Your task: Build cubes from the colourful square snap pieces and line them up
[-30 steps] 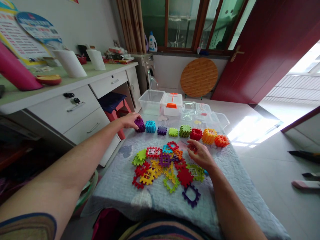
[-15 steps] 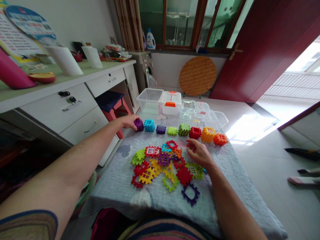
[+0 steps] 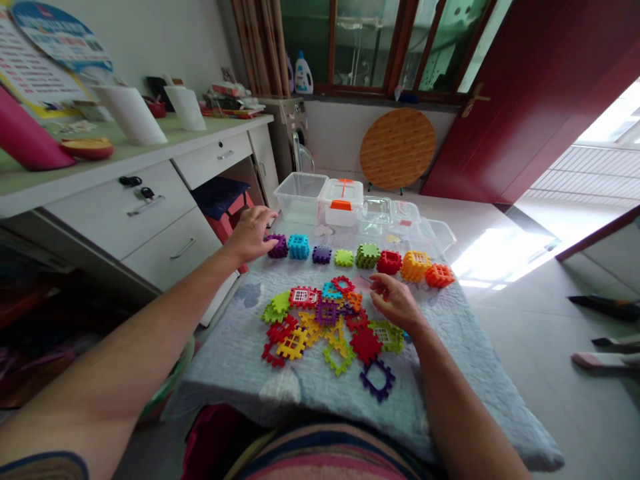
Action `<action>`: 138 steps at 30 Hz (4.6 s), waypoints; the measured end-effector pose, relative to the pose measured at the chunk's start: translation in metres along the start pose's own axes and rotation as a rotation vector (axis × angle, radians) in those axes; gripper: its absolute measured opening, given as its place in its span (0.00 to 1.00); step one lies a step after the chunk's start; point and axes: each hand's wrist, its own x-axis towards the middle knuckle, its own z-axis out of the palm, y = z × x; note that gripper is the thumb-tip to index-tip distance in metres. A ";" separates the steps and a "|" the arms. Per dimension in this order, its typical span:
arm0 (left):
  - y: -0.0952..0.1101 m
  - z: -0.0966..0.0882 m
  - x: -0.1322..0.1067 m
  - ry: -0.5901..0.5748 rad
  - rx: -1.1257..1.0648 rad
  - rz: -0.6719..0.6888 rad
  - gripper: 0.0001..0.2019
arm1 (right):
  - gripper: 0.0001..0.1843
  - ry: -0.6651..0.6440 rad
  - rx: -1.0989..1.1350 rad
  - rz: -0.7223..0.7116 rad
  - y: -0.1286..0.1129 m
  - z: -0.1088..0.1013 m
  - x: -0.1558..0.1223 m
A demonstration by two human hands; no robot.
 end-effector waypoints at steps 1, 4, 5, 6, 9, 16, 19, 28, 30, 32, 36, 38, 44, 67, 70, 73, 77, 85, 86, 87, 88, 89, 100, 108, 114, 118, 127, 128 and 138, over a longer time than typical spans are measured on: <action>0.015 -0.004 -0.011 0.046 -0.040 0.037 0.26 | 0.18 -0.003 -0.004 -0.001 -0.001 0.000 0.000; 0.065 -0.007 -0.046 -0.082 -0.192 0.198 0.18 | 0.18 -0.013 -0.017 -0.004 -0.002 0.000 0.000; 0.080 -0.004 -0.056 -0.179 -0.226 0.272 0.17 | 0.18 -0.015 -0.019 -0.005 -0.002 0.000 0.000; 0.093 0.000 -0.066 -0.251 -0.249 0.333 0.17 | 0.18 -0.019 -0.017 -0.006 -0.003 0.001 0.000; 0.120 0.019 -0.084 -0.368 -0.252 0.431 0.19 | 0.18 -0.034 0.001 -0.001 -0.004 0.001 -0.001; 0.133 0.041 -0.092 -0.387 -0.211 0.432 0.11 | 0.20 -0.152 -0.009 -0.104 -0.016 0.005 -0.004; 0.132 0.040 -0.092 -0.379 -0.248 0.407 0.10 | 0.20 -0.217 -0.049 -0.134 -0.023 0.007 -0.005; 0.131 0.037 -0.083 -0.287 -0.569 0.112 0.13 | 0.09 -0.272 -0.042 -0.116 -0.029 0.005 -0.006; 0.133 0.039 -0.079 -0.337 -0.639 0.096 0.14 | 0.07 -0.267 -0.028 -0.111 -0.028 0.005 -0.006; 0.134 0.043 -0.076 -0.354 -0.616 0.128 0.14 | 0.06 -0.255 -0.026 -0.103 -0.027 0.005 -0.006; 0.133 0.052 -0.072 -0.312 -0.399 0.215 0.16 | 0.07 -0.219 -0.048 -0.090 -0.024 0.007 -0.004; 0.132 0.056 -0.072 -0.319 -0.322 0.249 0.21 | 0.08 -0.183 -0.053 -0.091 -0.023 0.007 -0.004; 0.134 0.060 -0.073 -0.345 -0.187 0.281 0.27 | 0.10 -0.082 -0.048 -0.092 -0.019 0.006 -0.003; -0.002 -0.006 -0.013 -0.189 -0.110 0.063 0.26 | 0.10 -0.057 -0.048 -0.111 -0.014 0.009 -0.003; -0.025 -0.006 0.011 -0.272 -0.015 0.093 0.26 | 0.09 -0.049 -0.046 -0.109 -0.013 0.010 -0.003; -0.036 0.000 0.028 -0.360 0.035 0.096 0.26 | 0.09 -0.041 -0.047 -0.103 -0.011 0.011 -0.003; -0.044 0.013 0.040 -0.440 0.039 0.101 0.24 | 0.10 -0.048 -0.042 -0.112 -0.008 0.012 -0.003; -0.048 0.021 0.045 -0.503 0.075 0.111 0.27 | 0.09 -0.050 -0.051 -0.104 -0.008 0.011 -0.003; -0.048 0.020 0.045 -0.509 0.082 0.111 0.27 | 0.09 -0.049 -0.054 -0.102 -0.008 0.011 -0.003; -0.047 0.020 0.046 -0.516 0.089 0.109 0.27 | 0.09 -0.050 -0.057 -0.101 -0.009 0.011 -0.003; -0.046 0.019 0.046 -0.525 0.097 0.106 0.27 | 0.09 -0.050 -0.061 -0.100 -0.009 0.012 -0.003; -0.045 0.018 0.046 -0.536 0.105 0.101 0.28 | 0.09 -0.051 -0.065 -0.099 -0.009 0.012 -0.003; -0.042 0.024 0.046 -0.597 0.033 0.037 0.33 | 0.07 -0.052 -0.051 -0.083 -0.012 0.010 -0.003; -0.042 0.022 0.038 -0.461 0.051 0.073 0.35 | 0.11 -0.042 -0.058 -0.087 -0.011 0.009 -0.003; 0.000 0.002 -0.009 0.001 0.038 0.184 0.29 | 0.12 -0.019 -0.050 -0.093 -0.008 0.009 -0.003; 0.044 0.006 -0.051 -0.278 -0.133 0.261 0.22 | 0.11 -0.033 -0.063 -0.084 -0.009 0.011 -0.003; 0.071 0.037 -0.066 -0.588 -0.207 0.197 0.30 | 0.08 -0.032 -0.081 -0.055 -0.007 0.012 -0.003; 0.071 0.038 -0.065 -0.592 -0.213 0.199 0.30 | 0.08 -0.032 -0.085 -0.056 -0.006 0.012 -0.003; 0.084 0.045 -0.058 -0.594 -0.262 0.200 0.34 | 0.09 -0.039 -0.084 -0.067 -0.007 0.012 -0.002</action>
